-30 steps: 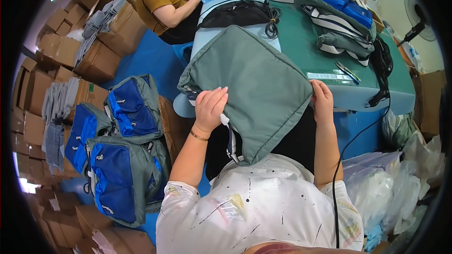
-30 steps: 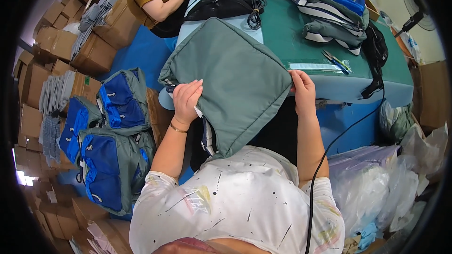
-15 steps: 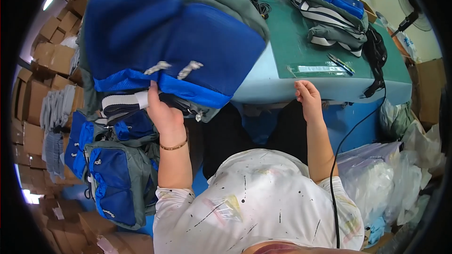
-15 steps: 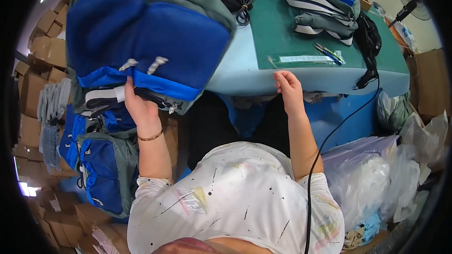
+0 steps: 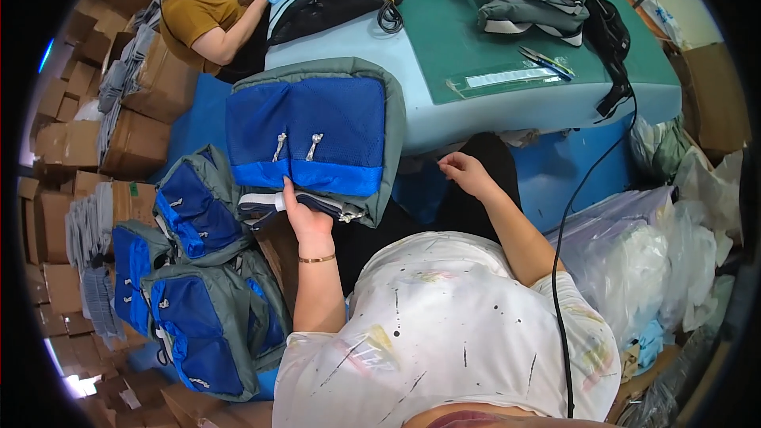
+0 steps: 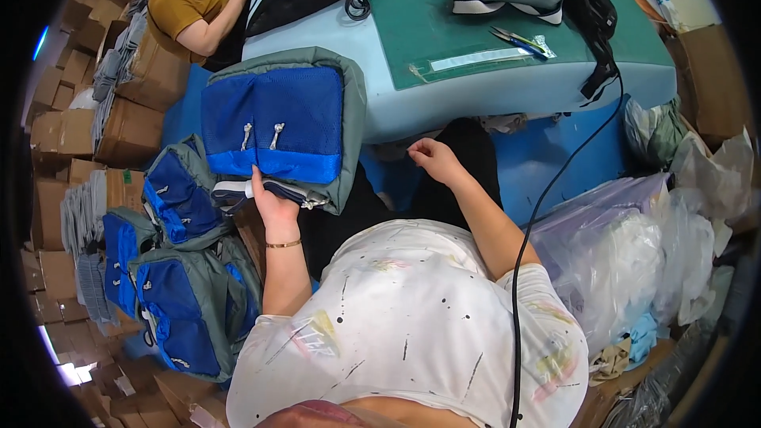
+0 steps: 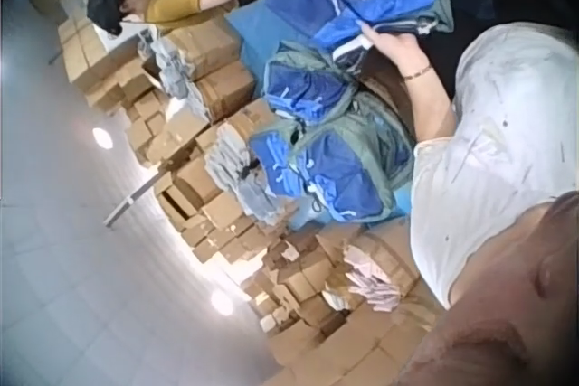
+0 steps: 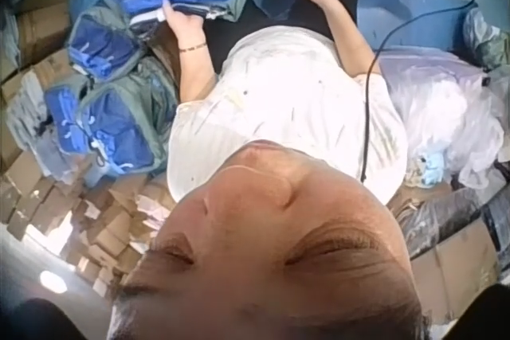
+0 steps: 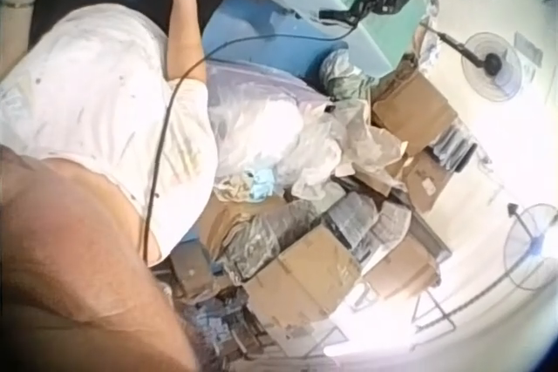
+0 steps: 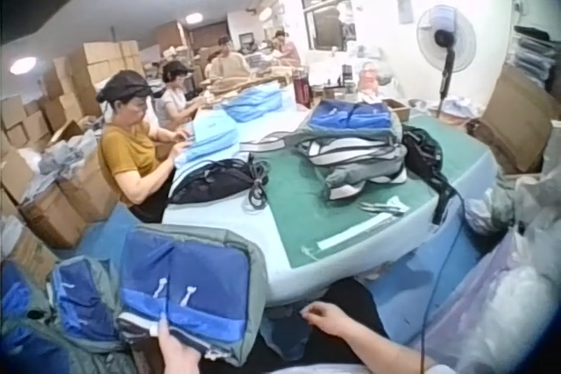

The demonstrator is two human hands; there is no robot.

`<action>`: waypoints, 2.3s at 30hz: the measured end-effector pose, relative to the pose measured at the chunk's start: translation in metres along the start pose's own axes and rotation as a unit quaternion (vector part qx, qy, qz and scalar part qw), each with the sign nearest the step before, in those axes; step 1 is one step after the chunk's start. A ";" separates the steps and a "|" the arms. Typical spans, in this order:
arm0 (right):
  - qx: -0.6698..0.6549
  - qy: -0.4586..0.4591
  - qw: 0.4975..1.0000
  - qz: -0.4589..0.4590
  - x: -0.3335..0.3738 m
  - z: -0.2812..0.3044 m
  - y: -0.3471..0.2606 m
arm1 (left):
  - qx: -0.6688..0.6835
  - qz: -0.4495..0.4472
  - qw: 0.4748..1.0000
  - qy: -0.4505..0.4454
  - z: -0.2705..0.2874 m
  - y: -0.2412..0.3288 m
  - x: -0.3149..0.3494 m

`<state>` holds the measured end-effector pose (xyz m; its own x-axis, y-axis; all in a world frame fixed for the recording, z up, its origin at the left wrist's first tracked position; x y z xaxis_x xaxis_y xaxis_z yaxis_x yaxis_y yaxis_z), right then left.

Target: The recorder is assembling and finishing backpacks by attaching straps, buckles, and trimming loose threads in a factory workshop.

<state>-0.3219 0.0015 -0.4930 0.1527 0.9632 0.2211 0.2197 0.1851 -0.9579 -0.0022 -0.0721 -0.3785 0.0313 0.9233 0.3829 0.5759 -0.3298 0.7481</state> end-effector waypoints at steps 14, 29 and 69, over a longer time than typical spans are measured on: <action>0.232 0.015 0.970 0.072 0.003 -0.007 -0.009 | -0.008 -0.005 1.000 -0.027 0.029 -0.019 -0.014; 0.093 -0.017 0.928 0.361 -0.011 -0.088 -0.230 | -0.040 -0.013 0.993 -0.106 0.076 -0.039 -0.008; -0.089 -0.078 0.993 -0.018 -0.017 -0.019 -0.043 | 0.074 -0.431 0.882 0.174 0.075 0.304 0.099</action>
<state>-0.3160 -0.0266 -0.4526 -0.0071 0.9775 0.2107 0.3907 0.1966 -0.8993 0.2376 -0.0660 -0.1537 -0.7082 0.6938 -0.1304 0.3653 0.5182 0.7733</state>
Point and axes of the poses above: each hand's wrist, its own x-axis away from the middle knuckle, its own z-axis out of the back of the hand, y = z × x, the point moved 7 cm from there along -x, towards the middle knuckle, and after that the axes turned 15 degrees about -x, right-handed, at the moved point
